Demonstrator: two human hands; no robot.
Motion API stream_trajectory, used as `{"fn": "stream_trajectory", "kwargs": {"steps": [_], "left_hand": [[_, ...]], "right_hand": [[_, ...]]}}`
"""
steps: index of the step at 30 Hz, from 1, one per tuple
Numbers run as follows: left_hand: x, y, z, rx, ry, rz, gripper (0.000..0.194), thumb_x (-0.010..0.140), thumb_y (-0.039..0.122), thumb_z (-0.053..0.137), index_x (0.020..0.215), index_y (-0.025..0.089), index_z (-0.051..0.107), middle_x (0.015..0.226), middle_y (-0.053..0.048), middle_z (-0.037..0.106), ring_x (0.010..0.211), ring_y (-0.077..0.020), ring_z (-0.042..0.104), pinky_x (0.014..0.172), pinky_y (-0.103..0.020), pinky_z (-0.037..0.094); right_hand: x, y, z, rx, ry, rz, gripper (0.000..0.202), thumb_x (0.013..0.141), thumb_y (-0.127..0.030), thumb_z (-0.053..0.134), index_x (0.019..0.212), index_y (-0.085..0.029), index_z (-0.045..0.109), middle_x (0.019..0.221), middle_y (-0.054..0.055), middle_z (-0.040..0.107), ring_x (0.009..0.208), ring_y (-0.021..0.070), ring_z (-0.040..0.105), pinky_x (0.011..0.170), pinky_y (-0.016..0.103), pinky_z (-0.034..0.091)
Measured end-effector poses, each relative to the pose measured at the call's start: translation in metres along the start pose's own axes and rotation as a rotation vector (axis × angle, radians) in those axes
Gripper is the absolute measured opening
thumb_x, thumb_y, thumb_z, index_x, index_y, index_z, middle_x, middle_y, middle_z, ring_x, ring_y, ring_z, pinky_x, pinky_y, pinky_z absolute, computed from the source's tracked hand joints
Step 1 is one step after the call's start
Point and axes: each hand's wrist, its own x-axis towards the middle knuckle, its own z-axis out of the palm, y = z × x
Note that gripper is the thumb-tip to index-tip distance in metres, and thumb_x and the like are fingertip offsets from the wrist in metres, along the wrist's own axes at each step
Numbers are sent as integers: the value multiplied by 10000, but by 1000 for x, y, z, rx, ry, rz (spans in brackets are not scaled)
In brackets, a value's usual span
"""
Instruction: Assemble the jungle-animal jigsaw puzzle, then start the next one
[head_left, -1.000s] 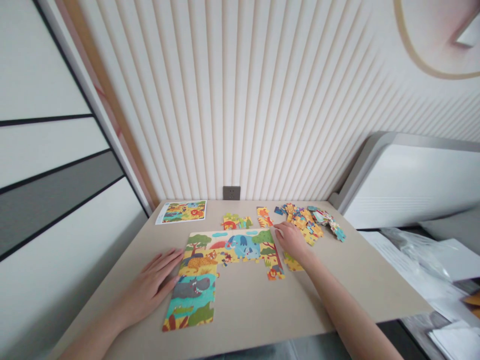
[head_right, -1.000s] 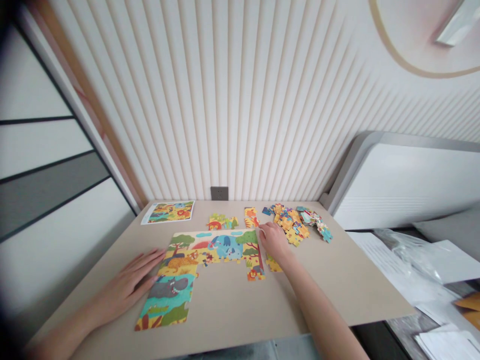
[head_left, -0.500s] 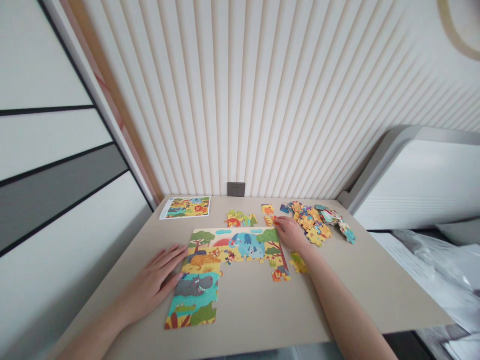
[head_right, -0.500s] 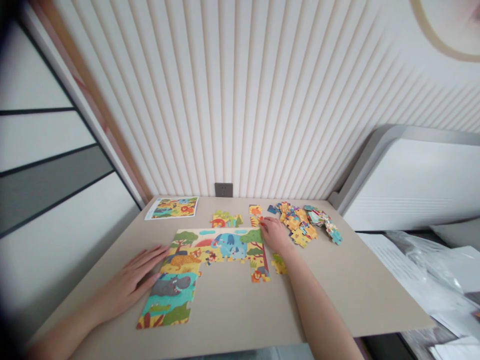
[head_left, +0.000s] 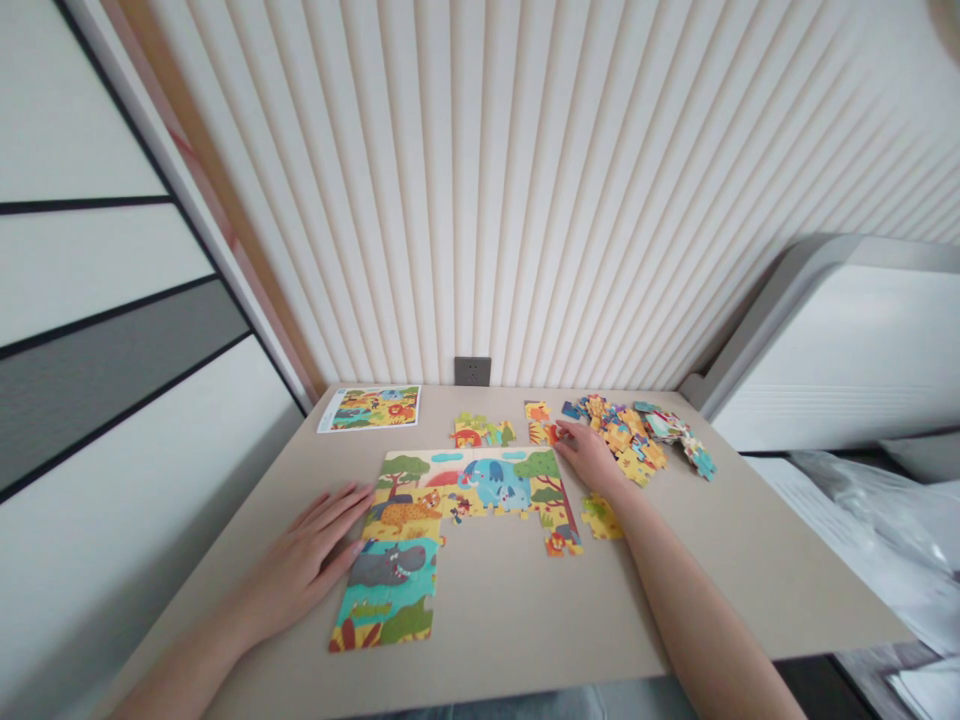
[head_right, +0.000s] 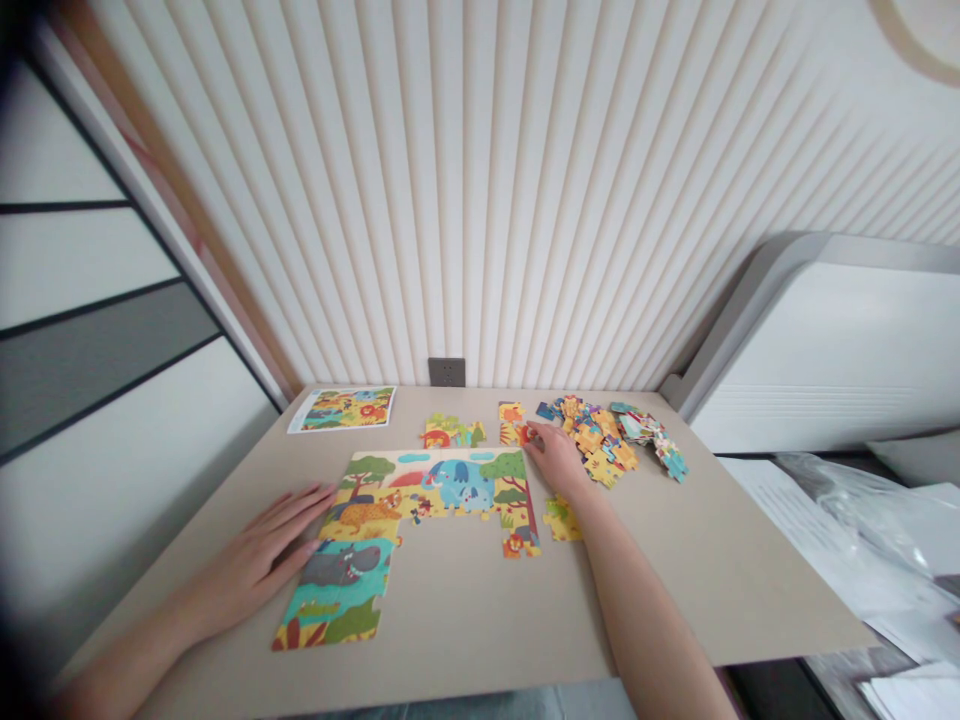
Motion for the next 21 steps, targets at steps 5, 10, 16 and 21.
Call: {"fn": "stream_trajectory", "kwargs": {"steps": [5, 10, 16, 21], "left_hand": [[0, 1, -1, 3, -1, 1, 653, 1078, 458, 514, 1681, 367, 282, 1702, 5, 390, 1571, -268, 384, 1311, -518, 311], [-1, 0, 1, 4, -1, 4, 632, 1079, 462, 510, 1672, 356, 318, 1703, -2, 389, 1576, -274, 375, 1312, -523, 306], [-1, -1, 2, 2, -9, -1, 649, 1081, 447, 512, 1681, 367, 281, 1714, 10, 366, 1588, -268, 350, 1316, -529, 297], [0, 1, 0, -4, -14, -6, 631, 1087, 451, 495, 1678, 348, 300, 1711, 3, 374, 1586, -268, 355, 1319, -531, 291]], "right_hand": [[-2, -3, 0, 147, 56, 17, 495, 944, -328, 663, 1425, -211, 632, 1243, 121, 729, 1004, 223, 740, 1004, 412, 554], [-1, -3, 6, 286, 132, 76, 497, 936, -349, 646, 1415, -217, 630, 1325, 139, 703, 943, 214, 763, 941, 411, 591], [-4, -5, 4, 414, 165, 124, 487, 906, -431, 678, 1329, -190, 672, 1283, 142, 739, 905, 220, 755, 863, 396, 602], [-6, -9, 0, 520, 160, 132, 605, 898, -491, 680, 1421, -194, 609, 1318, 159, 731, 859, 210, 744, 806, 385, 608]]}}
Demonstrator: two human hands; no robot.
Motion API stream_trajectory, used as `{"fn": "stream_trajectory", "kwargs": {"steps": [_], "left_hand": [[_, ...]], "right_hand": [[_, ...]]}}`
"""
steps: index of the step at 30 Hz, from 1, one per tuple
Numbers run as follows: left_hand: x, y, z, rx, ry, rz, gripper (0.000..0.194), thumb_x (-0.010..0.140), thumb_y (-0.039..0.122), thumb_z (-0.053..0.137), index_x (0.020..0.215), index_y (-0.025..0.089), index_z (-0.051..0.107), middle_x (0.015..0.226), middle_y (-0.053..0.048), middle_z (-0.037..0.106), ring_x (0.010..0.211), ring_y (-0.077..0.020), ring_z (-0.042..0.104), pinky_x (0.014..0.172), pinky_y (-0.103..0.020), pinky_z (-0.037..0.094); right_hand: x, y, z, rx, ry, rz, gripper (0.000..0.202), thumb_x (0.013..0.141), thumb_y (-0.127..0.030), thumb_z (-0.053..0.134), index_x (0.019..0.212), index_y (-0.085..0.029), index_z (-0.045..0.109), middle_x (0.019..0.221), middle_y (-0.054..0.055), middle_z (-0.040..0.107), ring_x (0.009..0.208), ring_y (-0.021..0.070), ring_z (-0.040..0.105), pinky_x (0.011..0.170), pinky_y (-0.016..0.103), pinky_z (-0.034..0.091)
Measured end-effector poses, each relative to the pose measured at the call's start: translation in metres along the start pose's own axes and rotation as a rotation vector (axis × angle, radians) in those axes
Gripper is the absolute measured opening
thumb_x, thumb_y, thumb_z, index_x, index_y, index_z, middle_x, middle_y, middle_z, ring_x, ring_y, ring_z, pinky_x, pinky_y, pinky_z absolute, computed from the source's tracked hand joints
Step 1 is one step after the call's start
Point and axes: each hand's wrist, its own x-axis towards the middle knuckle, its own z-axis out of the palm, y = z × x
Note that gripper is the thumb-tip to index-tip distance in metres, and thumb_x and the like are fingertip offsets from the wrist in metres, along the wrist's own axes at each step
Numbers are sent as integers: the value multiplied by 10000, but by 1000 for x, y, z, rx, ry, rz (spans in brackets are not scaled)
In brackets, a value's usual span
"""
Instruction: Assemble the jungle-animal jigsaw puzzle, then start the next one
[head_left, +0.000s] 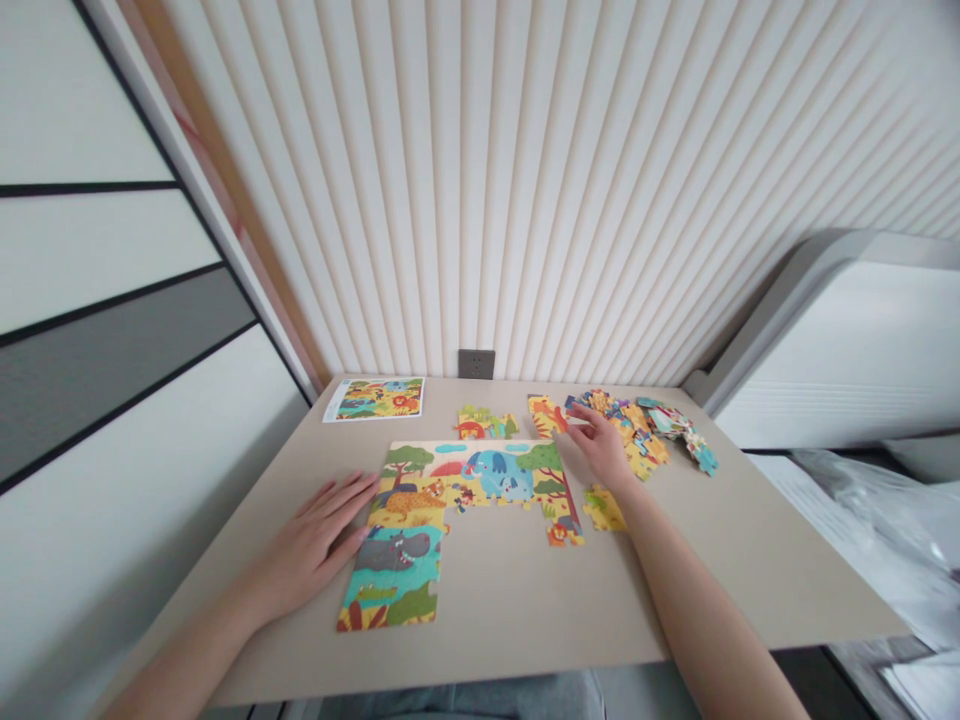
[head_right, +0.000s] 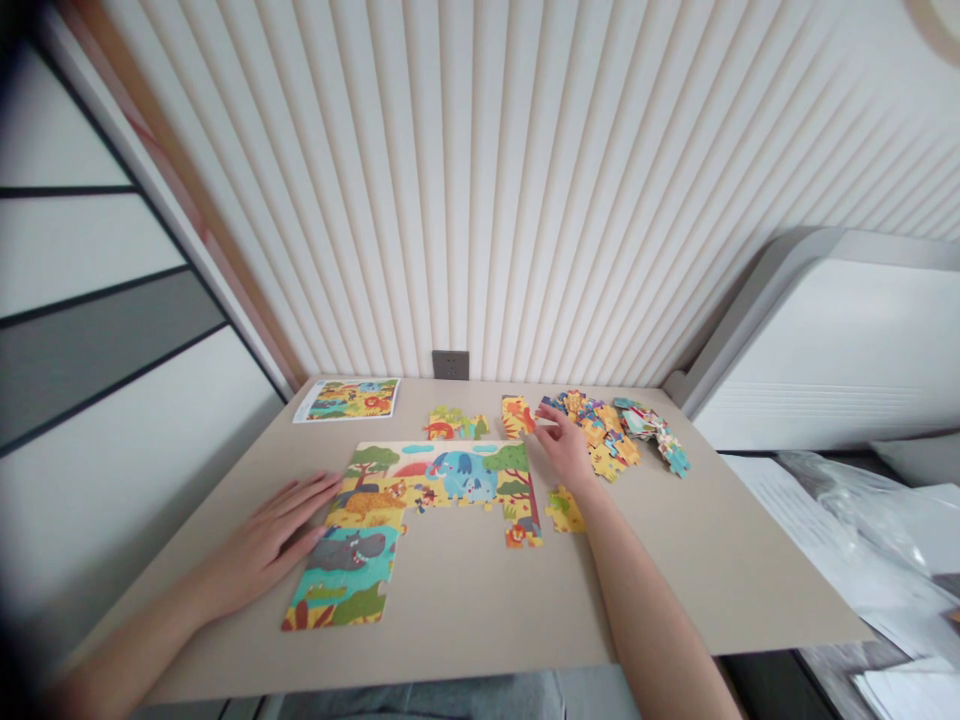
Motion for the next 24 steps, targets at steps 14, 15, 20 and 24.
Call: {"fn": "stream_trajectory", "kwargs": {"steps": [14, 15, 20, 24], "left_hand": [[0, 1, -1, -16, -5, -4, 642, 1091, 442, 486, 1688, 346, 269, 1719, -9, 362, 1586, -264, 354, 1322, -530, 278], [0, 1, -1, -19, -1, -4, 645, 1088, 442, 493, 1686, 343, 275, 1718, -10, 364, 1585, -264, 356, 1323, -525, 279], [0, 2, -1, -16, 4, 4, 626, 1083, 445, 508, 1671, 334, 325, 1707, -5, 385, 1587, -265, 352, 1317, -517, 297], [1, 3, -2, -14, 13, 3, 634, 1082, 455, 503, 1675, 331, 317, 1700, -9, 398, 1580, -268, 367, 1310, -513, 315]], "right_hand": [[-83, -56, -3, -20, -319, 81, 369, 917, -397, 666, 1206, -181, 742, 787, 18, 751, 603, 138, 622, 551, 252, 489], [-94, -59, -2, -36, -347, 87, 355, 922, -394, 662, 1193, -181, 748, 774, 14, 746, 596, 137, 619, 537, 245, 477], [-121, -71, 2, -123, -360, 57, 277, 923, -307, 646, 1154, -207, 762, 926, 49, 787, 778, 187, 710, 713, 313, 569], [-132, -77, 0, -248, -286, -83, 249, 977, -267, 605, 1175, -231, 753, 1205, 99, 763, 1118, 263, 703, 997, 440, 556]]}}
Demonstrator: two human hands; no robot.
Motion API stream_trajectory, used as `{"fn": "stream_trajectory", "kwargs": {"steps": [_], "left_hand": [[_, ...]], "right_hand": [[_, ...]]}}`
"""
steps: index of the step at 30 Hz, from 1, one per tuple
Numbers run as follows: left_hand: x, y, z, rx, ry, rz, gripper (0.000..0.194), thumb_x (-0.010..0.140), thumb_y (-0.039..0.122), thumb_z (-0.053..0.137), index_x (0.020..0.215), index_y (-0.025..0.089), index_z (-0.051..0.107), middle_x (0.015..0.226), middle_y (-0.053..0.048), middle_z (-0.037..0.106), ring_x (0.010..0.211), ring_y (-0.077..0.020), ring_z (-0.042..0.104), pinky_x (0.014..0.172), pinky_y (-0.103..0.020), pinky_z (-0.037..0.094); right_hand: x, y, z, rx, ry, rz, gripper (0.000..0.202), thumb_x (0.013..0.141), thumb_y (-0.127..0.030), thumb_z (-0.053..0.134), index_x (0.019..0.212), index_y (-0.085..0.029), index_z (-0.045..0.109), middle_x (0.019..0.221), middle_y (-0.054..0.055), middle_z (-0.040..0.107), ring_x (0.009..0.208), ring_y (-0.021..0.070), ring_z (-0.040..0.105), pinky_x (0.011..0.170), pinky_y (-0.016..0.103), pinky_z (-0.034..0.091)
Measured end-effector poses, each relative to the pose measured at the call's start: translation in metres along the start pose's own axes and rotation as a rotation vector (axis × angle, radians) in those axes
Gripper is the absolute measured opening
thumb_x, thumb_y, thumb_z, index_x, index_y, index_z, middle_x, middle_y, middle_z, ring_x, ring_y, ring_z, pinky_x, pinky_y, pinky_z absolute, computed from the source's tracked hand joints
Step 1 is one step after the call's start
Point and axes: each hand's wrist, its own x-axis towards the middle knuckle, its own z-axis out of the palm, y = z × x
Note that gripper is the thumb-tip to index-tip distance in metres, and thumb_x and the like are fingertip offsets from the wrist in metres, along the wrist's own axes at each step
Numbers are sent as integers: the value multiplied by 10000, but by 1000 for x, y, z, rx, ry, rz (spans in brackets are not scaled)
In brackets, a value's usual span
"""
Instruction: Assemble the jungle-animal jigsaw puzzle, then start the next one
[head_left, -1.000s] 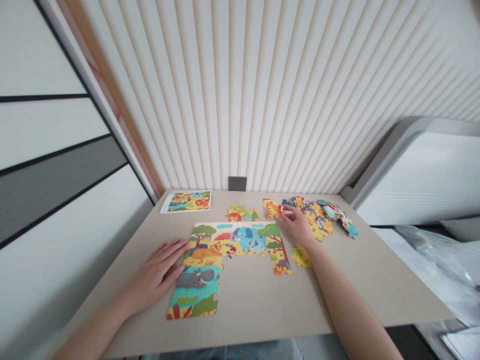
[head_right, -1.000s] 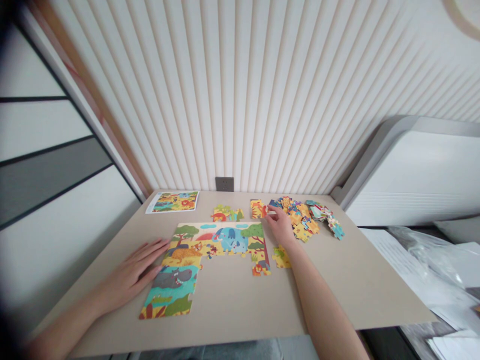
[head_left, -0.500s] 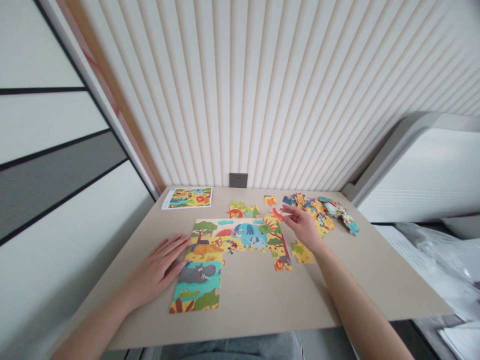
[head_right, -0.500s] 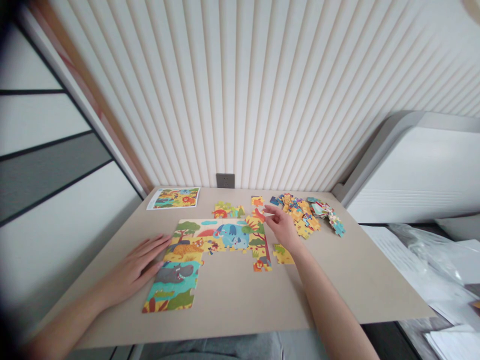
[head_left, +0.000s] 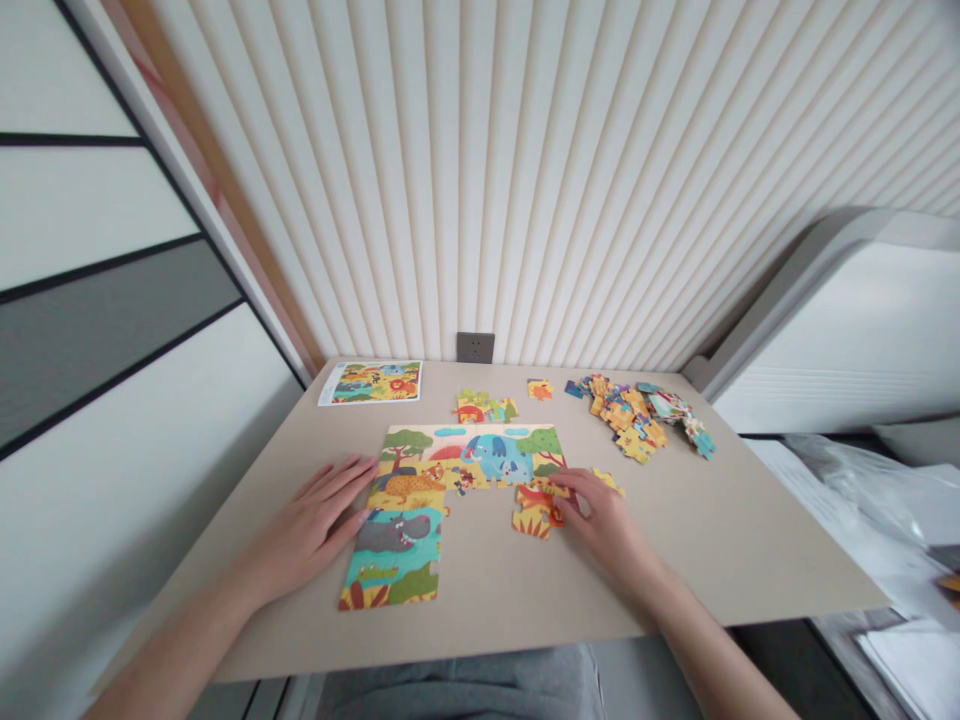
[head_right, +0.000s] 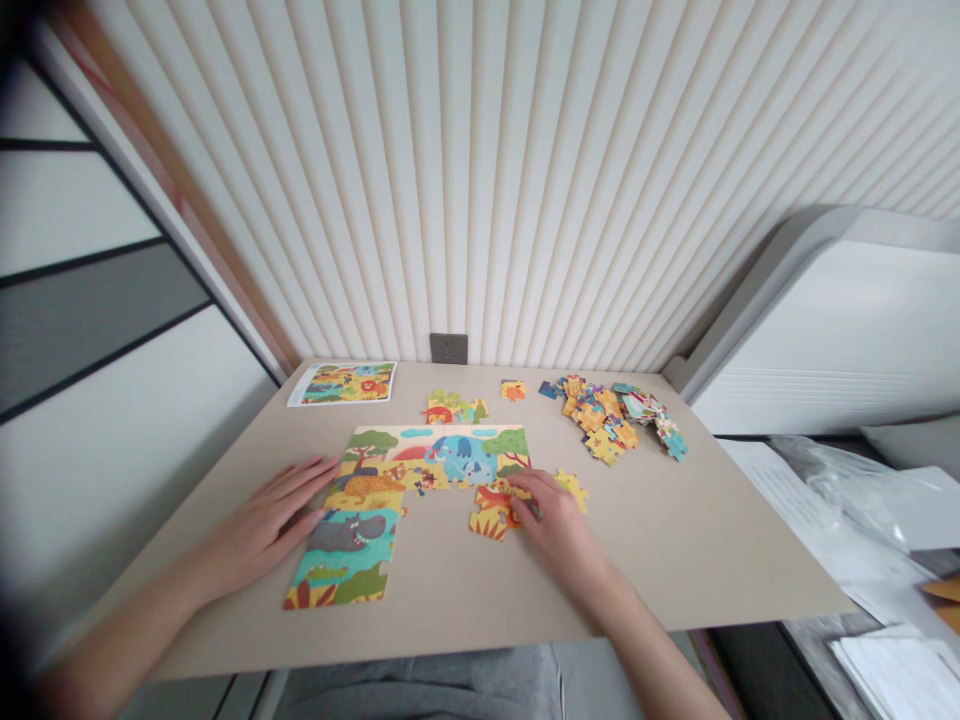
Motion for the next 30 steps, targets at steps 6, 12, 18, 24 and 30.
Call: {"fn": "stream_trajectory", "kwargs": {"steps": [6, 12, 18, 24, 30], "left_hand": [[-1, -1, -1, 12, -6, 12, 637, 1082, 462, 498, 1675, 317, 319, 1709, -14, 381, 1588, -265, 351, 1320, -516, 289], [-1, -1, -3, 14, -14, 18, 648, 1083, 478, 484, 1683, 317, 298, 1712, -23, 376, 1585, -276, 356, 1316, -522, 293], [-1, -4, 0, 24, -36, 22, 673, 1086, 487, 473, 1697, 314, 248, 1726, -23, 348, 1597, -274, 330, 1326, -524, 262], [-2, -5, 1, 26, -45, 11, 682, 1081, 507, 478, 1696, 311, 257, 1726, -17, 348, 1601, -270, 321, 1335, -500, 243], [-1, -3, -1, 19, -31, 12, 681, 1081, 502, 477, 1697, 319, 254, 1717, -20, 367, 1594, -272, 337, 1330, -493, 258]], "right_hand": [[-42, -17, 20, -354, 63, -197, 243, 1052, -234, 560, 1220, -260, 732, 1178, 101, 742, 1051, 247, 703, 938, 414, 586], [-61, -35, 42, -568, 99, -240, 320, 1054, -239, 559, 1354, -262, 670, 1310, 122, 701, 1140, 284, 674, 947, 447, 574], [-65, -33, 43, -521, 103, -237, 261, 1053, -213, 567, 1281, -243, 691, 1231, 114, 708, 1088, 268, 679, 921, 433, 563], [-73, -27, 36, -394, 68, -238, 253, 1050, -196, 587, 1277, -249, 686, 1159, 97, 717, 1077, 253, 682, 925, 420, 569], [-85, -19, 25, -344, 9, -271, 318, 1070, -173, 546, 1366, -245, 638, 1188, 98, 721, 1099, 240, 676, 948, 411, 574]]}}
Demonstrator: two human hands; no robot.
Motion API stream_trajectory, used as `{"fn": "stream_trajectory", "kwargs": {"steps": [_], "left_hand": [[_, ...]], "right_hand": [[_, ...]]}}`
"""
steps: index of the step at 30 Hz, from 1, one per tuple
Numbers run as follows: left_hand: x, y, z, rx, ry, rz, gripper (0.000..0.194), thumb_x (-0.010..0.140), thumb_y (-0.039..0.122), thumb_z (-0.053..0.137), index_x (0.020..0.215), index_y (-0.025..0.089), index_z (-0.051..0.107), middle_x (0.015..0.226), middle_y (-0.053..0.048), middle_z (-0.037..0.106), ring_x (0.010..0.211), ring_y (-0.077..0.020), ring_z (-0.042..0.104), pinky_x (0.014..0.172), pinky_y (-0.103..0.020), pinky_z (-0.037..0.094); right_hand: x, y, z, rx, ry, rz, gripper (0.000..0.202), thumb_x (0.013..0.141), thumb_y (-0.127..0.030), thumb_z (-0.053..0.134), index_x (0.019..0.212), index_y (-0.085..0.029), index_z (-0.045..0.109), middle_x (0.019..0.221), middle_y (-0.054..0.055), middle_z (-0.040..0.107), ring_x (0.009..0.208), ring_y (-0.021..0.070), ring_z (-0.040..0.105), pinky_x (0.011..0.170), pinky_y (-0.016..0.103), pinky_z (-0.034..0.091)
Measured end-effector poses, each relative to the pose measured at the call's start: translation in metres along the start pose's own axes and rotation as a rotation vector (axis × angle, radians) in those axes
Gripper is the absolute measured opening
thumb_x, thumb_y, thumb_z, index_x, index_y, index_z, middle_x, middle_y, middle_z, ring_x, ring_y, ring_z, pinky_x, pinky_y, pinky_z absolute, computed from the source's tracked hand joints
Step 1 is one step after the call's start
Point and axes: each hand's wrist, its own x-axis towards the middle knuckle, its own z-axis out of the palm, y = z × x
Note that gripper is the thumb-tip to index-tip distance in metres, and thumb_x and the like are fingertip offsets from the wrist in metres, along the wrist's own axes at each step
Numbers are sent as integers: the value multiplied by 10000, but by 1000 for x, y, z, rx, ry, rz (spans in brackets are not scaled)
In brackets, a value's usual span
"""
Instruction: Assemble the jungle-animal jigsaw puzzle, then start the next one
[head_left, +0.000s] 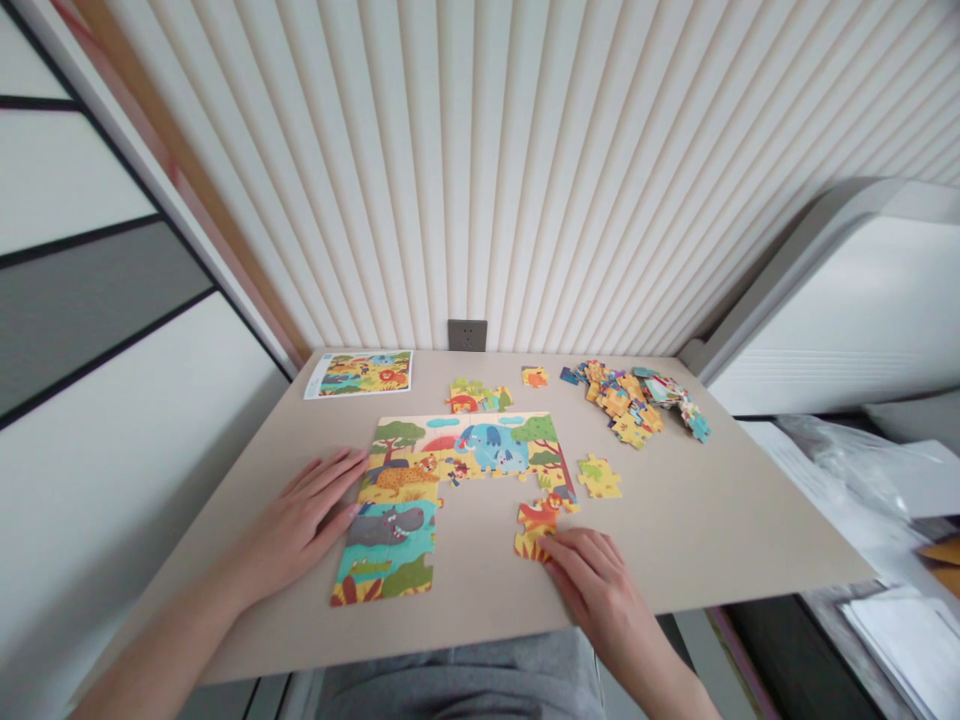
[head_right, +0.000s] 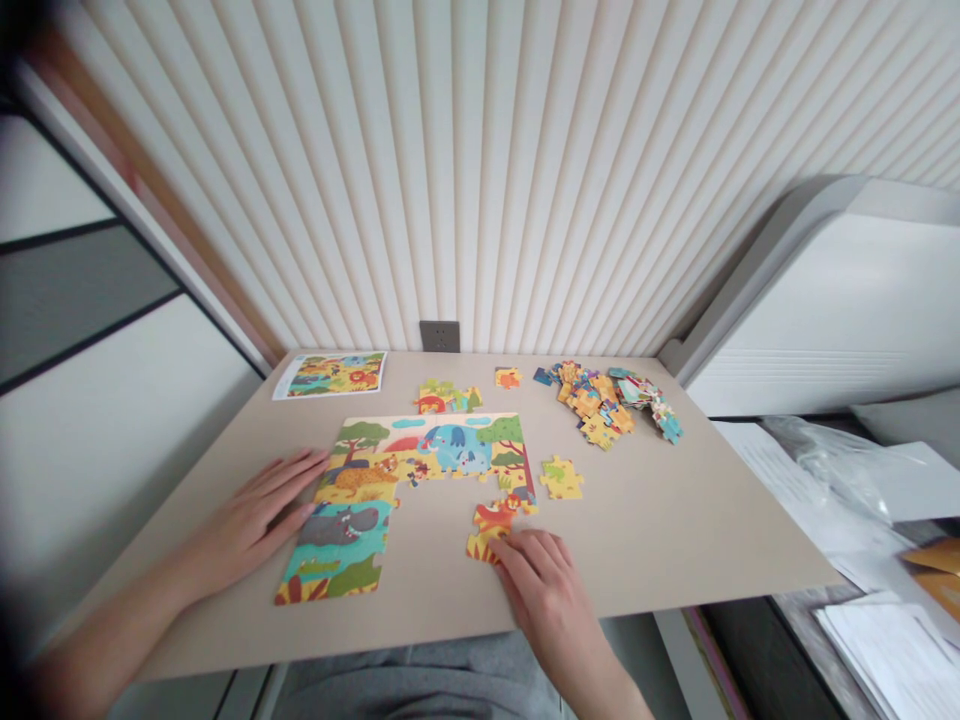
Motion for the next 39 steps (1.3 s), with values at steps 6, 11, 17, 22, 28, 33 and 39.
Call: {"fn": "stream_trajectory", "kwargs": {"steps": [6, 11, 17, 22, 28, 33, 39], "left_hand": [[0, 0, 1, -6, 4, -4, 665, 1080, 500, 482, 1688, 314, 287, 1717, -16, 369, 1599, -266, 327, 1338, -480, 237], [0, 0, 1, -13, -1, -6, 664, 1081, 500, 472, 1688, 311, 284, 1720, -20, 363, 1600, -272, 324, 1332, -503, 246], [0, -1, 1, -10, -12, -11, 672, 1076, 508, 483, 1689, 320, 281, 1725, -17, 350, 1602, -274, 318, 1337, -495, 234], [1, 2, -2, -15, -5, -8, 660, 1081, 524, 460, 1685, 319, 290, 1716, -27, 368, 1594, -278, 337, 1331, -509, 245], [0, 0, 0, -20, -5, -13, 653, 1079, 529, 463, 1678, 316, 315, 1716, -24, 365, 1598, -278, 325, 1335, -497, 241], [1, 2, -2, -25, -8, -18, 643, 1082, 513, 459, 1675, 304, 325, 1718, -26, 364, 1606, -280, 308, 1332, -514, 249], [3, 7, -7, -24, 4, -21, 625, 1084, 508, 454, 1666, 308, 348, 1701, -30, 396, 1584, -277, 358, 1322, -512, 280]], "right_hand": [[-22, 25, -11, -36, -63, -8, 406, 1077, -157, 501, 1457, -270, 584, 1291, 106, 698, 1168, 250, 657, 977, 429, 570], [-31, 45, -25, -76, -78, -38, 425, 1073, -130, 456, 1453, -258, 597, 1301, 110, 711, 1182, 247, 663, 990, 414, 569], [-32, 51, -33, -111, -110, -89, 423, 1068, -127, 441, 1425, -253, 632, 1323, 103, 722, 1204, 238, 666, 1017, 408, 559], [-32, 49, -38, -148, -146, -71, 413, 1085, -160, 443, 1444, -258, 622, 1329, 100, 724, 1209, 240, 663, 1033, 413, 540], [-29, 45, -40, -194, -166, -102, 387, 1110, -204, 414, 1435, -241, 620, 1330, 105, 719, 1190, 241, 659, 1035, 420, 514], [-27, 45, -39, -210, -192, -94, 387, 1099, -183, 434, 1432, -249, 620, 1342, 97, 710, 1199, 239, 652, 1032, 415, 511], [-25, 47, -42, -208, -175, -124, 396, 1086, -172, 443, 1412, -268, 646, 1320, 85, 728, 1186, 233, 669, 1006, 392, 531]]}}
